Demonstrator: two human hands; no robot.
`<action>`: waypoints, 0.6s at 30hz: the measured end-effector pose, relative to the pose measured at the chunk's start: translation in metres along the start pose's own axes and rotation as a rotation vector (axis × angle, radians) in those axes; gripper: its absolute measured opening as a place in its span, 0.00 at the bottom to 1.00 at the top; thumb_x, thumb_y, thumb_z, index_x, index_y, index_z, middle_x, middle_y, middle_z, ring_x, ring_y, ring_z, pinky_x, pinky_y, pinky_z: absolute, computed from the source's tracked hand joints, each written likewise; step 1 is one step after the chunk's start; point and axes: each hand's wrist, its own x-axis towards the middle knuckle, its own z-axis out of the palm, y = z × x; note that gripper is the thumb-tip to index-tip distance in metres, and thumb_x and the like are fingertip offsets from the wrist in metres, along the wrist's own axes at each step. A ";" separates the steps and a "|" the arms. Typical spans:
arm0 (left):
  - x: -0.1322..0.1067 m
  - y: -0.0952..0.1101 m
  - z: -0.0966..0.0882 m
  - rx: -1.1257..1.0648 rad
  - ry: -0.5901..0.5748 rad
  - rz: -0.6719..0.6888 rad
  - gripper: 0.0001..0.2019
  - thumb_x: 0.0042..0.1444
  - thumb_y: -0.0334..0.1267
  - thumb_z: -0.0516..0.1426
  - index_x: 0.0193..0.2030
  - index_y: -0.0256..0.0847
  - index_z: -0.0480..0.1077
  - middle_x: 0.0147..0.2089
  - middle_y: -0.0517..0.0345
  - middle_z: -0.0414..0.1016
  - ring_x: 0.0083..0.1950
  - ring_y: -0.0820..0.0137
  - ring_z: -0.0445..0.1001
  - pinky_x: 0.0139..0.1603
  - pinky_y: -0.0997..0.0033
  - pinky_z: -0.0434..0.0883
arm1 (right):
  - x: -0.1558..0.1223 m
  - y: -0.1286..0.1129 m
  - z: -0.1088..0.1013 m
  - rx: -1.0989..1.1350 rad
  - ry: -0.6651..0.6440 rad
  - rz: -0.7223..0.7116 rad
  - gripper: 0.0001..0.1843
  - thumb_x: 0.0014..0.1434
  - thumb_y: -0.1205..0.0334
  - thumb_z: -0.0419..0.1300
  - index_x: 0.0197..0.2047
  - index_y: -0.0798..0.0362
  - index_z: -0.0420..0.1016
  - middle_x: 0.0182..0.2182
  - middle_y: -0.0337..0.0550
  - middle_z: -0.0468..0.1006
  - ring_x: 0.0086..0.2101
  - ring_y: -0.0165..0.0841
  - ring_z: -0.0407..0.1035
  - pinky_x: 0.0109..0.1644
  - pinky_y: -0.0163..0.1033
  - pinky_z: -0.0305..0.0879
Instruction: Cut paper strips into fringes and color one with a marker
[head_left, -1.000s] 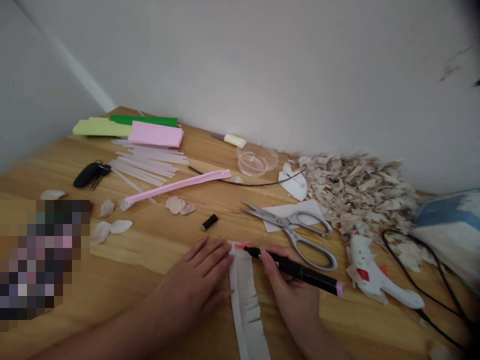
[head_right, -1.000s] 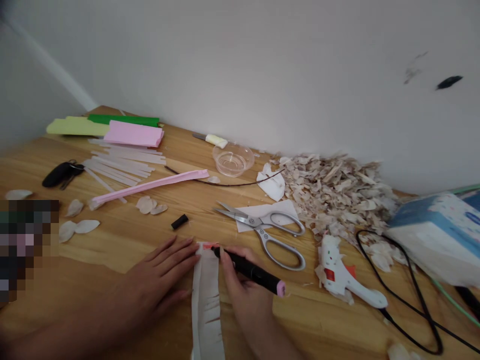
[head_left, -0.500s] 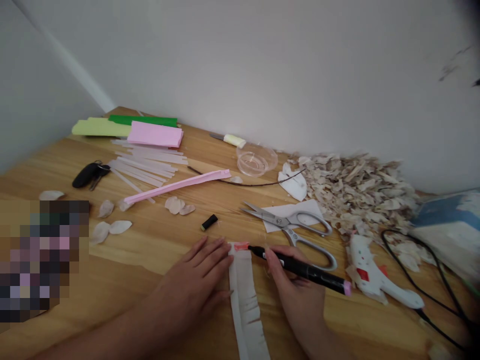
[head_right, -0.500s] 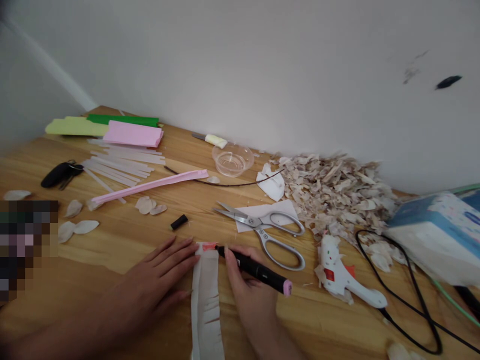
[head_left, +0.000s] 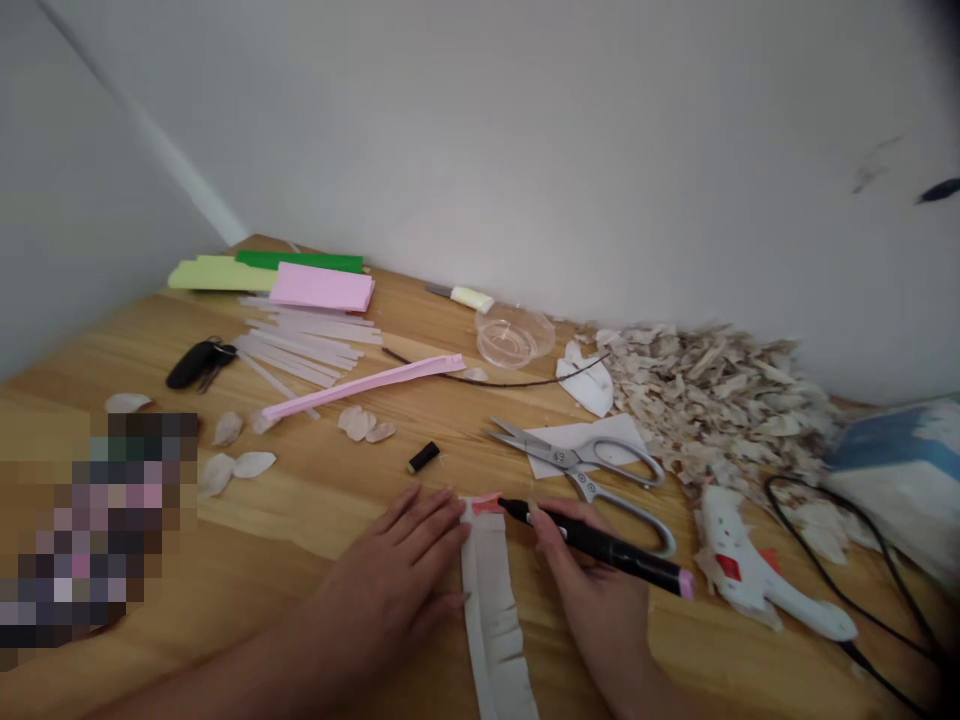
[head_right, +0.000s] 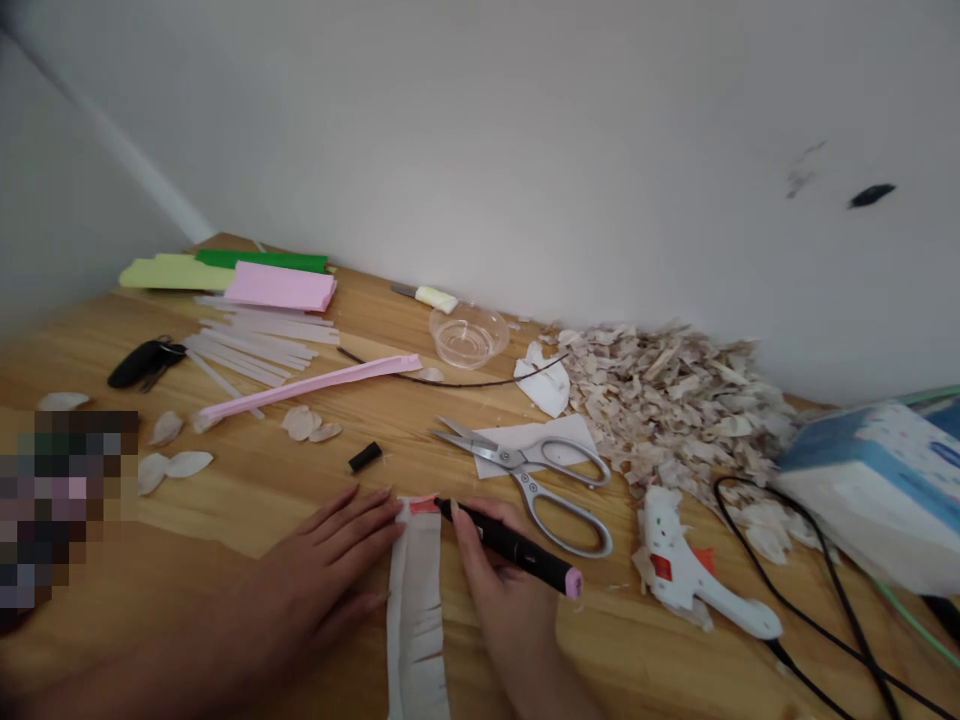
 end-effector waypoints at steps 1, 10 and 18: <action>0.000 0.000 -0.001 -0.007 -0.011 -0.008 0.22 0.60 0.44 0.49 0.58 0.34 0.61 0.61 0.48 0.62 0.62 0.58 0.60 0.59 0.48 0.63 | 0.000 0.001 0.000 -0.007 -0.022 -0.012 0.10 0.54 0.54 0.60 0.33 0.53 0.73 0.26 0.39 0.75 0.24 0.30 0.69 0.29 0.33 0.70; -0.002 0.001 0.005 -0.138 0.007 -0.067 0.22 0.61 0.46 0.47 0.59 0.36 0.61 0.63 0.49 0.61 0.64 0.60 0.56 0.63 0.50 0.55 | -0.004 0.000 0.004 0.027 -0.126 -0.033 0.11 0.55 0.54 0.58 0.37 0.51 0.72 0.32 0.41 0.76 0.31 0.32 0.71 0.37 0.35 0.71; -0.002 0.002 0.004 -0.147 0.024 -0.071 0.23 0.62 0.47 0.45 0.58 0.36 0.61 0.62 0.49 0.62 0.64 0.61 0.56 0.63 0.51 0.55 | -0.004 0.004 0.000 0.027 -0.098 0.004 0.13 0.55 0.52 0.56 0.36 0.54 0.71 0.28 0.43 0.74 0.26 0.32 0.68 0.31 0.37 0.68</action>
